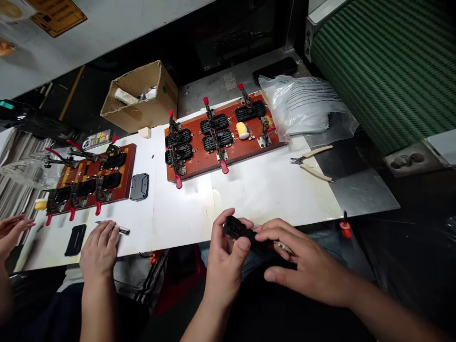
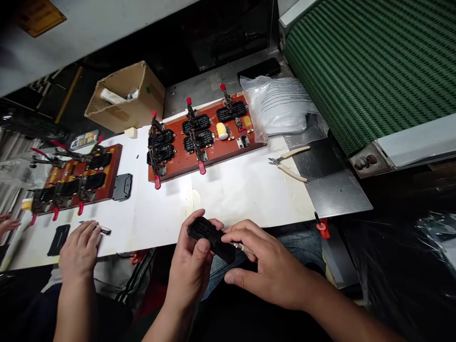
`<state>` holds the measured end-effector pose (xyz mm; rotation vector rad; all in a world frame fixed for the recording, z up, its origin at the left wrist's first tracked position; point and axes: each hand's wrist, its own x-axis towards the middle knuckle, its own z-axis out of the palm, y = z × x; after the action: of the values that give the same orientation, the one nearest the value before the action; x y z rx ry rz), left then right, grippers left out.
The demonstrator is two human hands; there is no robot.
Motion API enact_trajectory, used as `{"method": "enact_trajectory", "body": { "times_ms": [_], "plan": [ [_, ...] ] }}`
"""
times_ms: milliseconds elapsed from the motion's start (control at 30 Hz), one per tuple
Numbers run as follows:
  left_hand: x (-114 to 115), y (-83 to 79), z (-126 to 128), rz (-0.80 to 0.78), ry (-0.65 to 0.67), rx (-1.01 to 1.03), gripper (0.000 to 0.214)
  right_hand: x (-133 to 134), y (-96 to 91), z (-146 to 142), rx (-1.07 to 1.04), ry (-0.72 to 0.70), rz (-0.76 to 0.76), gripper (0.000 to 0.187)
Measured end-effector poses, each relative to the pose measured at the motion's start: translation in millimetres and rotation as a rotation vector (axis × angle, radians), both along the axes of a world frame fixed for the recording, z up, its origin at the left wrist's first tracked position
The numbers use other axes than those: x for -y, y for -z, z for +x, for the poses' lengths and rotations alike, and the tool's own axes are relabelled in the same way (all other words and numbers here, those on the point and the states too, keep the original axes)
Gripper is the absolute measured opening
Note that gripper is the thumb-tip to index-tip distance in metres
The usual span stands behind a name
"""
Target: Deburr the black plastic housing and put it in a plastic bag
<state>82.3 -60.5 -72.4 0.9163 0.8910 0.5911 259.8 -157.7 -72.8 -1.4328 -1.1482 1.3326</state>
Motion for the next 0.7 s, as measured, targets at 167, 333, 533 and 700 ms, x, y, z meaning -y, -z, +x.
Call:
{"method": "enact_trajectory", "body": {
  "times_ms": [167,333,533,700],
  "plan": [
    [-3.2,2.5,-4.4,-0.041,0.066,-0.156,0.054,-2.4,6.2,0.2,0.165,0.394,0.042,0.014],
    [-11.0,-2.5,-14.4,0.897,0.399,-0.564,0.083,-10.3,-1.8,2.9,0.001,0.358,-0.215,0.036],
    [-20.8,-13.4,-9.6,0.708,0.469,-0.465,0.071,-4.5,-12.6,6.2,-0.022,0.061,-0.112,0.036],
    [-23.8,-23.4,-12.2,0.436,0.424,-0.414,0.063,2.9,-14.9,23.0,0.347,-0.05,0.22,0.043]
  ]
}}
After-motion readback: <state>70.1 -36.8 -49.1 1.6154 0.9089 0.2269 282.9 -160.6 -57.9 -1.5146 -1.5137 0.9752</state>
